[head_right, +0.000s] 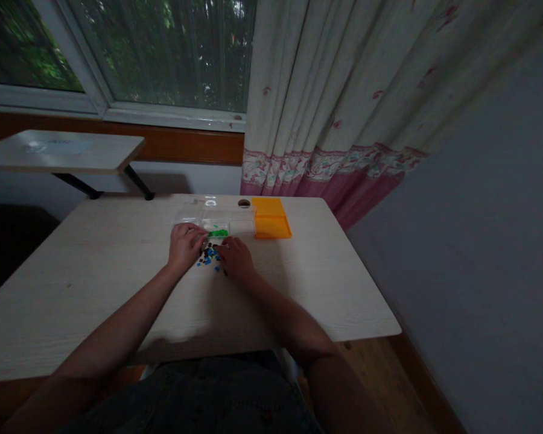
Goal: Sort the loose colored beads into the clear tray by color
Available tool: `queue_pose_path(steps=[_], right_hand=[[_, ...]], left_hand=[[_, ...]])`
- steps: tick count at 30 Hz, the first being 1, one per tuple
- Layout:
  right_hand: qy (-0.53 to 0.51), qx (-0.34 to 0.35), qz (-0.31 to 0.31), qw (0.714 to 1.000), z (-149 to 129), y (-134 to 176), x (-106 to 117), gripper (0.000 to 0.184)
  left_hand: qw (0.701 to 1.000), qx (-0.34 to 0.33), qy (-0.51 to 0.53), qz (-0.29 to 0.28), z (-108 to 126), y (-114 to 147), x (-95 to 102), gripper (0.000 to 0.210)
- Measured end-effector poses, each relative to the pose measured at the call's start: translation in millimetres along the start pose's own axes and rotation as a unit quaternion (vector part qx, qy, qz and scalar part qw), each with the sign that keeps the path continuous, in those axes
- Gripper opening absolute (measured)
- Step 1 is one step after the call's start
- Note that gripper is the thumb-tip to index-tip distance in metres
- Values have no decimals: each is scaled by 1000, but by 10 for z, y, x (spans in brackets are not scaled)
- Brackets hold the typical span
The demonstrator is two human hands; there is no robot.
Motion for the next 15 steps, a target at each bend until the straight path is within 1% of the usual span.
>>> queue_pose_path(steps=[4, 8, 15], right_hand=[[44, -13, 2, 999, -8, 5, 33, 21], [49, -22, 8, 999, 4, -18, 77, 23], [76, 8, -33, 997, 37, -112, 35, 24]], left_hand=[[1000, 27, -8, 2, -36, 11, -35, 20], [999, 42, -11, -2, -54, 13, -49, 20], [999, 44, -9, -6, -61, 3, -62, 19]])
Point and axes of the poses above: each hand's wrist, its own y-axis away from the middle knuckle, its own x-axis out of the back of the hand, z = x × y, the point moved 1 cm from there along -y, towards the middle knuckle, and after that the axes turned 3 degrees about -z, right-handed, at the moved point
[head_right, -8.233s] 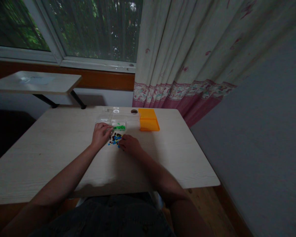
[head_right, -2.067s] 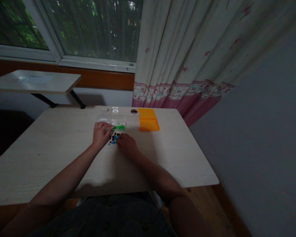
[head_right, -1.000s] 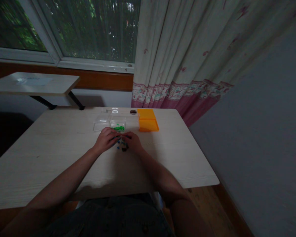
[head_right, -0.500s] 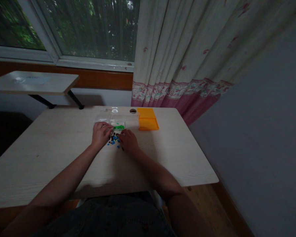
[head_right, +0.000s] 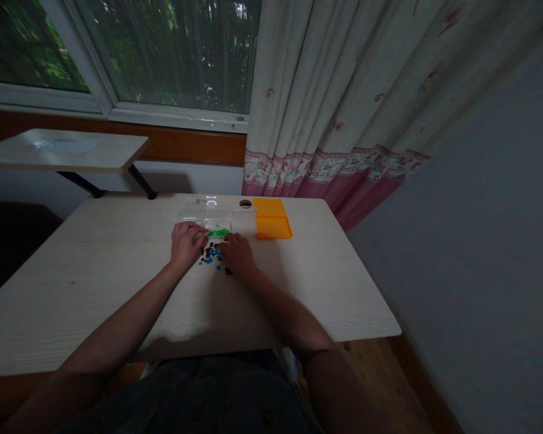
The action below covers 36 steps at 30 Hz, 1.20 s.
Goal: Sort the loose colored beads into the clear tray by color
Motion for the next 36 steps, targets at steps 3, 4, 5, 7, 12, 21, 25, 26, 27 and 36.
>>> queue_pose_path(steps=[3, 4, 5, 7, 12, 21, 25, 26, 27, 36], right_hand=[[11, -4, -10, 1000, 18, -21, 5, 23], [14, -8, -12, 1000, 23, -25, 14, 22], [17, -11, -14, 1000, 26, -30, 26, 21], [23, -12, -18, 999, 28, -37, 55, 19], [37, -16, -37, 999, 28, -53, 109, 21], [24, -5, -39, 999, 29, -55, 83, 22], [7, -6, -27, 1000, 43, -62, 49, 22], [-8, -9, -20, 1000, 53, -66, 37, 21], [-30, -13, -10, 999, 65, -71, 25, 20], [-296, -159, 66, 940, 180, -106, -34, 13]], left_hand=[[1000, 4, 1, -2, 1, 2, -1, 19], [1000, 5, 0, -3, 1, 3, 0, 20], [1000, 5, -1, -4, 1, 3, -1, 20], [1000, 4, -2, -8, 1, 4, -3, 20], [1000, 3, -6, -10, -4, 7, -10, 21], [999, -3, -22, -30, -17, 15, -30, 25], [1000, -9, -14, -23, 9, 15, 3, 27], [1000, -19, -6, -24, 25, 15, 18, 27], [999, -33, 4, -28, 43, 16, 33, 27], [979, -159, 58, -115, 190, 55, 58, 27]])
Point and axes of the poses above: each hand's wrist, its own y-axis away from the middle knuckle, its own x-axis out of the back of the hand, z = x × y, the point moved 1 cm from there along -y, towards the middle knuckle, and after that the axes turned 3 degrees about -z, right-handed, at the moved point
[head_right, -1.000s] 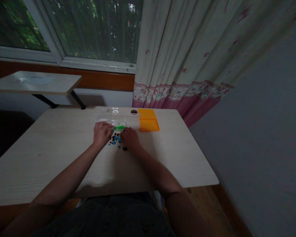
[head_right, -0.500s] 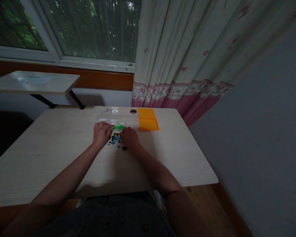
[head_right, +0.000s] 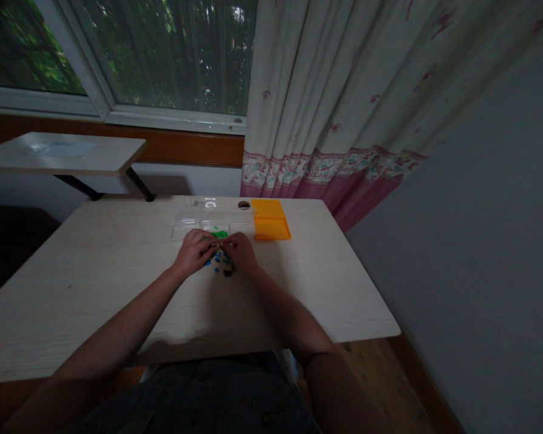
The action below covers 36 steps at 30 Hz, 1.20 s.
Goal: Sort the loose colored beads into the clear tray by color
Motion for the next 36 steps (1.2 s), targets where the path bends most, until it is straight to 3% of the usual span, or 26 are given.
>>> queue_pose_path(steps=[7, 13, 16, 19, 23, 27, 36], right_hand=[[-107, -35, 1, 994, 1, 23, -14, 16], [-112, -15, 1, 994, -28, 29, -29, 18], [-52, 24, -3, 998, -43, 29, 37, 14], [45, 77, -57, 994, -48, 49, 173, 9], [177, 118, -140, 967, -29, 118, 347, 8], [240, 157, -206, 936, -46, 191, 389, 10], [302, 156, -203, 918, -157, 236, 337, 11]], left_hand=[[999, -9, -7, 30, -2, 4, -6, 25], [999, 8, -20, 42, -23, 8, 4, 26], [997, 35, -25, 60, -43, 1, 21, 27], [992, 81, -30, 92, -79, -9, 33, 25], [983, 138, -42, 114, -145, -11, 15, 23], [979, 160, -52, 114, -193, 0, -14, 20], [978, 169, -67, 100, -217, 15, -31, 19]])
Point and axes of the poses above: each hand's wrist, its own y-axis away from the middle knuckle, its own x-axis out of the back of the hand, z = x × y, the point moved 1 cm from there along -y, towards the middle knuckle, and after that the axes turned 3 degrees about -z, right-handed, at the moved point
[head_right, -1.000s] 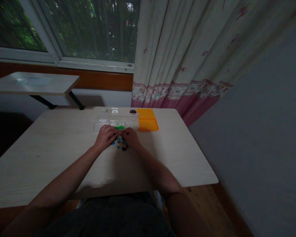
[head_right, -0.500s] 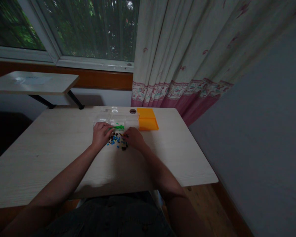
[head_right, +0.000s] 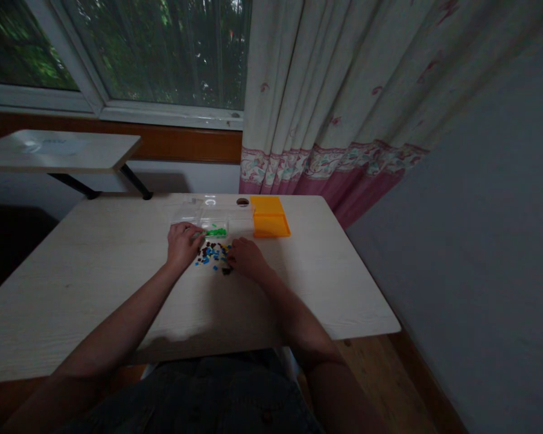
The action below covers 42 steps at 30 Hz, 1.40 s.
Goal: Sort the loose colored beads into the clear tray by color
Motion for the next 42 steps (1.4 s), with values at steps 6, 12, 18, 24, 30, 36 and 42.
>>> queue_pose_path(steps=[6, 12, 18, 24, 30, 36, 42], right_hand=[[10, 0, 3, 1000, -32, -15, -16, 12], [-8, 5, 21, 1000, 27, -42, -77, 13], [-215, -73, 100, 969, 153, -107, -142, 12], [-369, -150, 170, 902, 158, -151, -238, 14], [-405, -133, 172, 888, 82, -176, -271, 14], [-420, -126, 170, 883, 51, -168, -274, 17], [-322, -110, 202, 918, 2, -173, -270, 20]], left_hand=[[1000, 1, 0, -7, 0, 3, -6, 23], [999, -27, 15, -8, 31, 2, 16, 26], [980, -161, 77, -83, 184, 28, 84, 26], [966, -219, 78, -112, 242, 63, 77, 28], [965, -240, 71, -76, 233, 65, 42, 27], [964, -250, 64, -62, 230, 63, 56, 23], [976, -202, 69, -35, 185, 30, 85, 22]])
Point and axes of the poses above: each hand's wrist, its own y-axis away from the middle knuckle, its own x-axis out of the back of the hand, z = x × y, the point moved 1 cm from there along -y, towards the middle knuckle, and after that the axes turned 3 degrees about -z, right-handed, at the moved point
